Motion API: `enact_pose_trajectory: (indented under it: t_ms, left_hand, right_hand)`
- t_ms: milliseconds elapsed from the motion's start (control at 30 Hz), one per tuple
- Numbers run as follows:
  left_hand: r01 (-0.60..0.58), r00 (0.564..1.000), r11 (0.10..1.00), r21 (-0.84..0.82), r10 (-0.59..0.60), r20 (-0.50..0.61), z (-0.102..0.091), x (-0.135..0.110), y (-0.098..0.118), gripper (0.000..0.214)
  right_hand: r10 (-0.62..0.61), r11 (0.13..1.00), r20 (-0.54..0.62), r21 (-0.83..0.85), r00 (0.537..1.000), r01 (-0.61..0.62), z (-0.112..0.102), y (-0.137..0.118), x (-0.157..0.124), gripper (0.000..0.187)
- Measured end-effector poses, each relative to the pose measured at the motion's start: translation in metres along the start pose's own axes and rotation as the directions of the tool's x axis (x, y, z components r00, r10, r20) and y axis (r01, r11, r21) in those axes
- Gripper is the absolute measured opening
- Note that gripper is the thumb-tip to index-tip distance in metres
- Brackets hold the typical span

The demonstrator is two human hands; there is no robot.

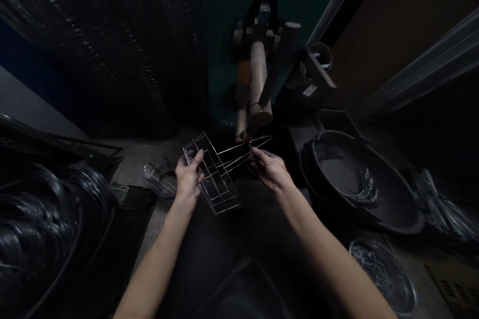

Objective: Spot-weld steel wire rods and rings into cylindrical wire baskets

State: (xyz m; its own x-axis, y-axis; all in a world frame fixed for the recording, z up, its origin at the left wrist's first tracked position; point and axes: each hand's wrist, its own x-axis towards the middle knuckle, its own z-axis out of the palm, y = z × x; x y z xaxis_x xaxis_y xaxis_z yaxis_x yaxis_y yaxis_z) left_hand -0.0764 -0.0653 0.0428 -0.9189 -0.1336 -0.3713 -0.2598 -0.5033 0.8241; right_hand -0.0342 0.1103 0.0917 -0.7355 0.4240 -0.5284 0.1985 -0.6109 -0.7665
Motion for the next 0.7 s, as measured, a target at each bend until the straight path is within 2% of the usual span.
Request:
enact_pose_trajectory:
  t_ms: [200,400,500,600,700]
  left_hand:
    - [-0.009,1.000,0.999,-0.033,0.010,0.019,0.002,-0.001,0.005,0.060]
    - [-0.020,1.000,0.999,-0.038,0.019,-0.019,0.005,0.011,0.006,0.056]
    - [-0.007,0.999,0.999,-0.041,0.005,-0.035,0.007,0.016,0.007,0.054]
    - [-0.017,1.000,0.999,-0.040,0.017,-0.005,0.009,0.016,0.011,0.051]
    - [-0.079,0.997,0.997,-0.023,0.079,0.012,0.008,0.013,0.012,0.050]
  right_hand:
    - [-0.015,0.999,0.051,0.038,0.999,0.013,-0.008,0.001,-0.004,0.010]
    - [-0.048,0.999,0.019,0.020,0.999,0.048,-0.031,0.004,-0.009,0.021]
    - [-0.062,0.997,0.042,-0.035,0.997,0.063,-0.035,0.004,-0.018,0.029]
    - [-0.101,0.978,0.174,-0.166,0.980,0.130,-0.030,0.007,-0.035,0.036]
    - [-0.133,0.890,0.385,-0.360,0.913,0.281,-0.019,0.011,-0.056,0.033]
